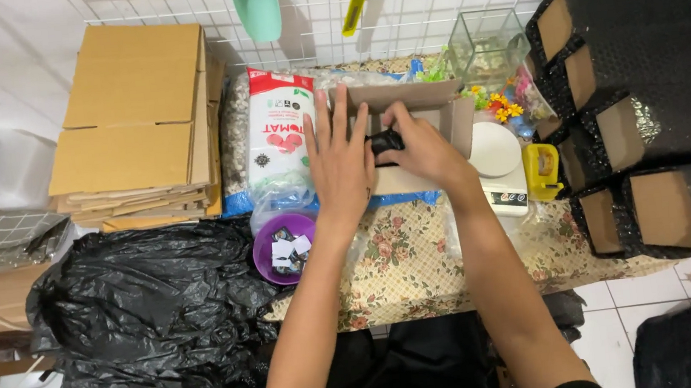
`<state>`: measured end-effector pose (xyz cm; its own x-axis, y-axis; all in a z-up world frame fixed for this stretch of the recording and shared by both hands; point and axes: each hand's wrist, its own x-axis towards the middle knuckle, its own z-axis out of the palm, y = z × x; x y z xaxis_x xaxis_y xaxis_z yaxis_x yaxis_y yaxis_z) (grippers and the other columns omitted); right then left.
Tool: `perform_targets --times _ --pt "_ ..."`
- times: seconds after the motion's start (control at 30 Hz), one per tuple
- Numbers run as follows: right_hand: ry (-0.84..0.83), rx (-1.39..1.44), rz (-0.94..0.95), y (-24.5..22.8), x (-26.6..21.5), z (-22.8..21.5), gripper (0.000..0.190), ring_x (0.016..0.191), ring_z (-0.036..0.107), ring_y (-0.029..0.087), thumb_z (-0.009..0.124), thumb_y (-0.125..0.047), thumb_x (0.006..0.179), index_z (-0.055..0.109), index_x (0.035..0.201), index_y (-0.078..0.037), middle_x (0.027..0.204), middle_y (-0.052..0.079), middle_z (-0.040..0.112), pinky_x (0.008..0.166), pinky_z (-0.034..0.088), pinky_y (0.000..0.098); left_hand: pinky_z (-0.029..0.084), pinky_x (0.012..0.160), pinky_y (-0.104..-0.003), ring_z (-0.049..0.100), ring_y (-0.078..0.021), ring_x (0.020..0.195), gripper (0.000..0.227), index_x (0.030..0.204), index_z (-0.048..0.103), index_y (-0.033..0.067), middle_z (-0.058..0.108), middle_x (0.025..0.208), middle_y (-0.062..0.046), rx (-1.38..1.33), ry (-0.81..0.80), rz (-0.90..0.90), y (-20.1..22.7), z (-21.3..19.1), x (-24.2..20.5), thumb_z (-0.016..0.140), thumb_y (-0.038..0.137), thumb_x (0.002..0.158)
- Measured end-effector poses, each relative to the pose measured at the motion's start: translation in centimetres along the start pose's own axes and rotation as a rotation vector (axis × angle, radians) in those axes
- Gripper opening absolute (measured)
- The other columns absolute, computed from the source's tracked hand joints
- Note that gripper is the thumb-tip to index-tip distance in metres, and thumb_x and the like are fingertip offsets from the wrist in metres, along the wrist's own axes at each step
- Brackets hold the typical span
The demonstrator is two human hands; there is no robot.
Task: Assembling a small cardboard box and packing a small item inside it
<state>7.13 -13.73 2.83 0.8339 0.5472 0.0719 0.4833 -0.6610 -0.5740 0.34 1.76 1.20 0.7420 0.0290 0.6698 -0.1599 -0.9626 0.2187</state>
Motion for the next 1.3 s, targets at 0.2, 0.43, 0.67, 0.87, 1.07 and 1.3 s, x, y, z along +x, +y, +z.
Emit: perform_targets --times 0.2,0.43,0.67,0.87,1.07,1.3 --pt "-0.085 -0.035 -0.004 1.0 1.5 0.0 0.037 0.116 0.064 0.048 0.076 -0.029 0.091 0.064 0.119 -0.008 0.113 0.030 0.071 0.098 0.050 0.0569 0.007 0.127 -0.054 0.014 -0.0333 0.156 0.041 0.131 0.069 0.0102 0.031 0.166 -0.011 -0.051 -0.014 0.006 -1.5 -0.1 1.0 0.073 0.010 0.091" --pt "0.020 -0.008 -0.093 3.8 1.8 1.5 0.032 0.101 0.070 0.046 0.074 -0.028 0.093 0.071 0.111 -0.002 0.100 0.027 0.074 0.086 0.057 0.0504 0.040 0.106 -0.046 0.053 -0.0309 0.125 0.022 0.111 0.072 0.0124 0.058 0.130 -0.008 -0.265 0.366 0.071 -1.0 0.4 1.6 0.063 0.010 0.092" --pt "-0.073 -0.077 -0.017 4.8 2.0 2.1 0.025 0.114 0.063 0.045 0.063 -0.020 0.093 0.070 0.106 0.000 0.115 0.024 0.067 0.094 0.050 0.0549 0.056 0.088 -0.040 0.065 -0.0328 0.107 0.031 0.115 0.064 0.0150 0.060 0.119 -0.008 -0.280 -0.309 0.072 -1.5 8.7 -0.7 0.066 0.013 0.085" --pt "-0.119 0.045 0.024 1.5 0.9 -0.6 0.033 0.115 0.064 0.047 0.049 -0.020 0.105 0.062 0.128 0.001 0.116 0.026 0.071 0.098 0.049 0.0577 0.058 0.080 -0.048 0.071 -0.0432 0.094 0.031 0.121 0.070 0.0086 0.071 0.102 -0.021 -0.387 -0.560 -0.163 -2.5 8.3 0.8 0.056 0.013 0.094" --pt "-0.061 0.051 0.069 3.4 1.4 1.0 0.028 0.109 0.067 0.043 0.045 -0.027 0.109 0.057 0.127 -0.009 0.102 0.021 0.075 0.092 0.051 0.0549 0.061 0.069 -0.046 0.075 -0.0414 0.088 0.028 0.121 0.071 0.0105 0.073 0.098 -0.024 -0.493 -0.603 -0.378 -1.5 5.0 1.6 0.056 0.016 0.098" --pt "0.064 0.085 -0.003 2.7 0.6 0.7 0.028 0.114 0.064 0.044 0.065 -0.030 0.102 0.066 0.115 -0.006 0.109 0.024 0.072 0.097 0.050 0.0537 0.058 0.084 -0.051 0.070 -0.0467 0.103 0.026 0.113 0.059 0.0007 0.070 0.109 -0.034 -0.570 -0.605 -0.497 0.5 -1.1 3.3 0.054 -0.010 0.090"
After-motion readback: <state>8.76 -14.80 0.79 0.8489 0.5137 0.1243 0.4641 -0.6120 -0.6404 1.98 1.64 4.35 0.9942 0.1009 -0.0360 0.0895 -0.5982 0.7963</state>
